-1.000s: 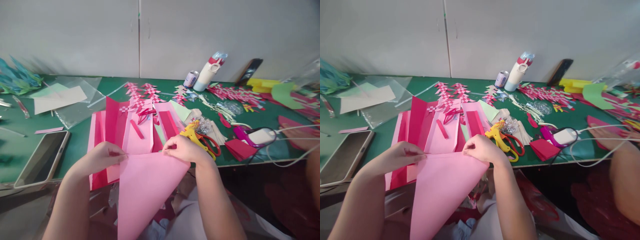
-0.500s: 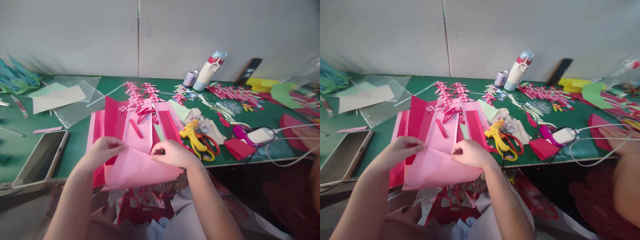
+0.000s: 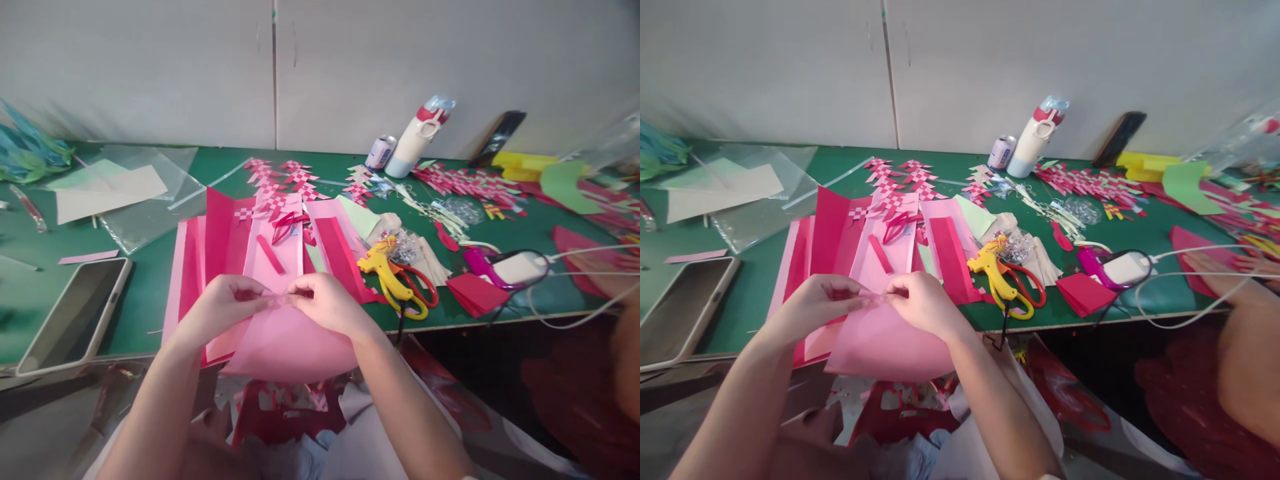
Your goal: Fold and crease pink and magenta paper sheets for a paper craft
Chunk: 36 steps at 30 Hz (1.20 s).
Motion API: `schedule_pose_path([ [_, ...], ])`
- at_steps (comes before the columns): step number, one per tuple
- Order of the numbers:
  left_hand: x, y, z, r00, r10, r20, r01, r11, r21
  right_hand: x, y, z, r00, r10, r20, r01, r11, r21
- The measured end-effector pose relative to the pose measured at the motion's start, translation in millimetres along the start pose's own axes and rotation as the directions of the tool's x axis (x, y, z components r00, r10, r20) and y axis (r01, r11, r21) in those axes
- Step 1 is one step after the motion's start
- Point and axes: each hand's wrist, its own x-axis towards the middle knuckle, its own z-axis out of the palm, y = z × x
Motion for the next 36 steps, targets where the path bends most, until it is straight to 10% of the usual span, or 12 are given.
schedule_pose_path([
  [18,-0.7,1.8,10.5,0.999,0.037,-0.038,-0.032,0.99,0.134,0.5,-9.4,3.2,0.999,0.034,0.042,-0.032,0.998,-0.056],
  [36,-12.9,-20.3,-48.2,0.972,-0.058,-0.226,0.052,0.998,-0.032,-7.6,4.8,-27.8,0.983,0.109,0.151,-0.088,0.987,-0.138],
])
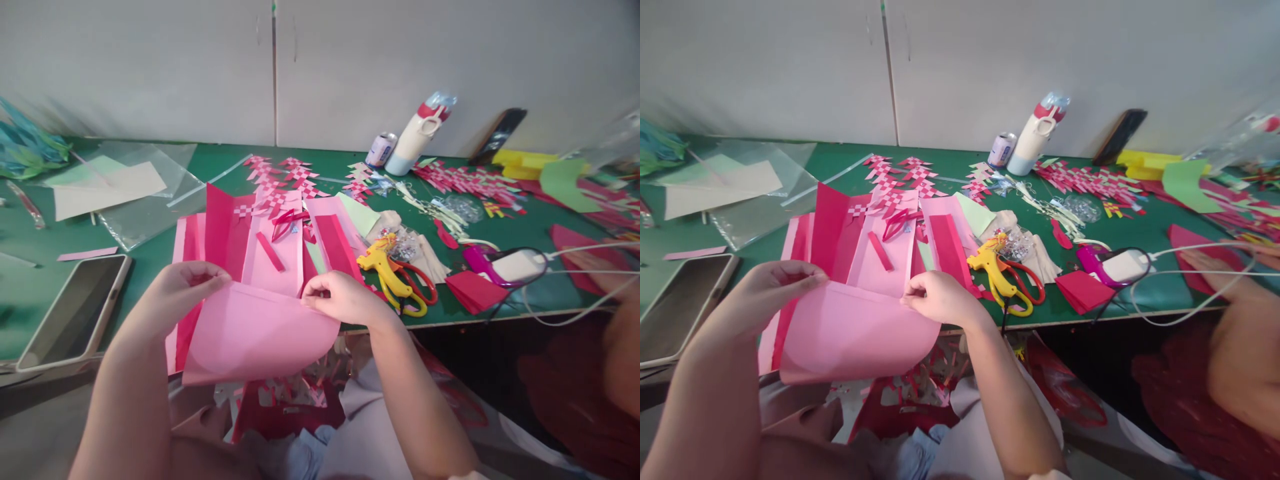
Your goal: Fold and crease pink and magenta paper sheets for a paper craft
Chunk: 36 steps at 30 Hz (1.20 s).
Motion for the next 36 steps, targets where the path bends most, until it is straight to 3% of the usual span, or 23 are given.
schedule_pose_path([
  [7,-1.9,-6.8,-18.2,0.993,-0.061,-0.104,0.054,0.996,-0.074,-7.1,5.2,-11.9,1.0,0.013,-0.021,-0.013,1.0,0.001],
  [13,-2.6,-3.1,-17.9,0.984,-0.017,-0.175,0.011,0.999,-0.034,-8.6,14.4,-14.4,0.996,0.017,-0.084,-0.015,1.0,0.026],
  [19,-2.9,1.2,-14.7,0.997,0.023,-0.076,-0.032,0.992,-0.126,-8.4,22.0,-18.0,0.984,0.021,-0.178,-0.005,0.996,0.088],
  [25,-5.1,2.4,-12.3,0.993,0.088,-0.078,-0.094,0.992,-0.082,-8.8,25.1,-21.2,0.952,-0.037,-0.303,0.088,0.984,0.154],
  [36,-1.4,-2.2,-7.6,0.984,0.16,-0.08,-0.167,0.982,-0.09,-14.1,18.5,-24.5,0.942,-0.068,-0.328,0.087,0.995,0.041],
])
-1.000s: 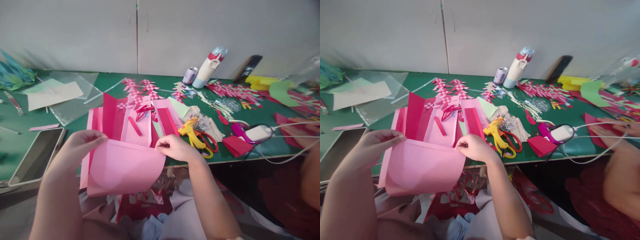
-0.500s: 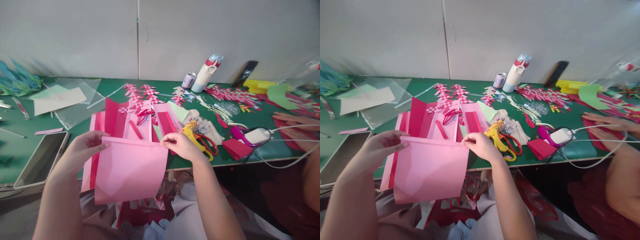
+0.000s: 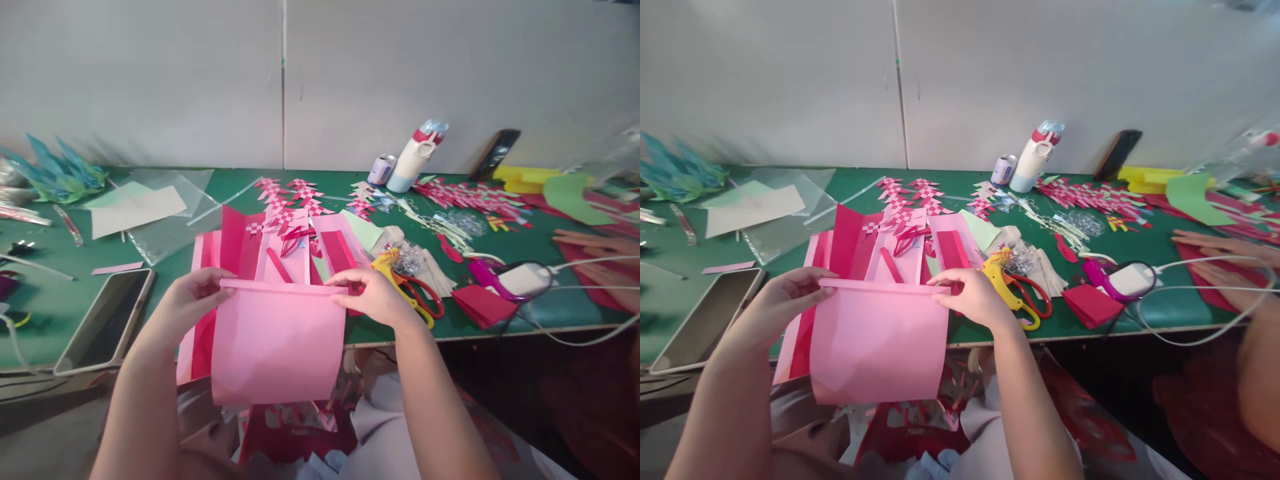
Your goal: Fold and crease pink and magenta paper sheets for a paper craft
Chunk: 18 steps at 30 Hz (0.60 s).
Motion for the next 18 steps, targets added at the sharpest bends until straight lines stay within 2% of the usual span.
schedule_pose_path([
  [6,-1.4,-2.8,1.4,1.0,-0.002,0.016,0.002,1.0,-0.002,3.0,10.4,-1.9,1.0,0.01,-0.016,-0.01,1.0,0.008],
  [13,-1.4,1.1,0.2,0.999,-0.029,0.036,0.029,1.0,0.001,4.8,15.1,-0.6,1.0,0.007,-0.029,-0.003,0.99,0.141],
  [18,-3.5,2.9,0.1,0.998,-0.056,0.023,0.056,0.998,0.002,5.9,17.8,2.6,0.996,-0.014,-0.087,0.029,0.983,0.179],
])
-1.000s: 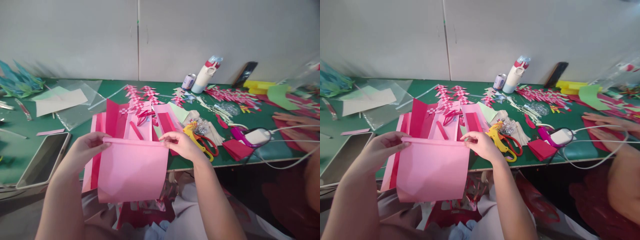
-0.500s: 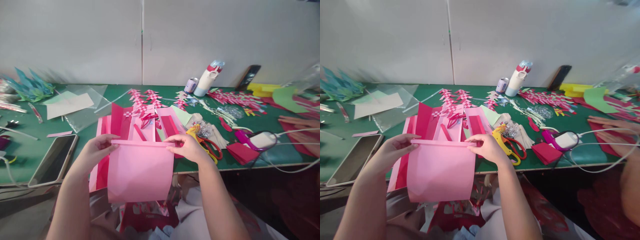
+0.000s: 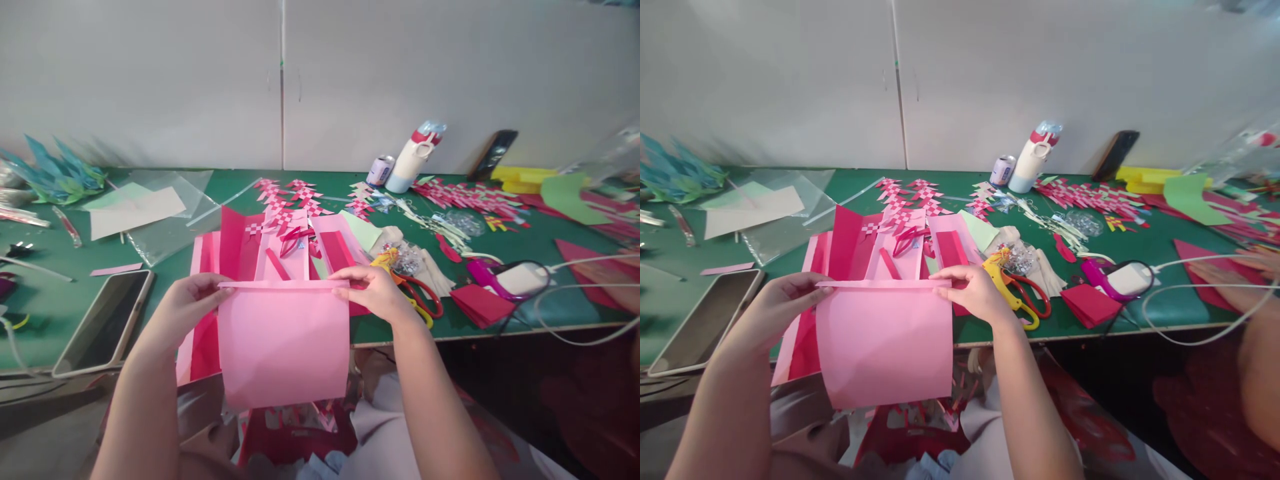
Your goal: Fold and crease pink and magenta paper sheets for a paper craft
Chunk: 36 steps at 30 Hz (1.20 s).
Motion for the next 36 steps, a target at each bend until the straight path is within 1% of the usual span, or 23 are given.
schedule_pose_path([
  [7,1.9,-3.1,0.4,1.0,0.006,-0.006,-0.006,1.0,0.022,0.7,0.9,2.3,0.997,-0.025,-0.069,0.029,0.998,0.058],
  [12,3.9,-8.2,-0.1,1.0,0.014,-0.011,-0.014,1.0,-0.001,1.9,2.4,4.4,0.997,-0.038,-0.073,0.048,0.988,0.147],
  [18,2.9,-7.0,0.6,0.998,0.052,-0.034,-0.053,0.998,-0.039,3.1,3.0,7.5,0.993,0.032,-0.111,-0.005,0.971,0.237],
  [23,3.3,-7.7,2.4,0.995,0.069,-0.072,-0.076,0.991,-0.107,5.8,2.8,12.5,0.986,0.095,-0.138,-0.044,0.941,0.337],
  [26,3.7,-8.2,1.5,0.993,0.099,-0.056,-0.106,0.986,-0.128,6.7,4.4,14.8,0.982,0.133,-0.134,-0.072,0.919,0.387],
  [29,3.9,-8.2,0.3,0.99,0.134,-0.031,-0.137,0.982,-0.128,6.6,5.6,15.9,0.98,0.138,-0.145,-0.07,0.915,0.396],
  [31,4.1,-8.5,0.4,0.993,0.116,-0.014,-0.117,0.985,-0.129,6.3,5.4,16.2,0.978,0.136,-0.157,-0.065,0.917,0.393],
  [34,4.3,-9.0,2.6,0.998,0.059,0.018,-0.056,0.988,-0.143,6.1,4.5,16.6,0.976,0.132,-0.175,-0.055,0.92,0.387],
  [36,4.1,-8.5,5.6,1.0,0.023,0.001,-0.023,0.986,-0.165,6.1,4.6,17.0,0.976,0.128,-0.177,-0.052,0.922,0.384],
])
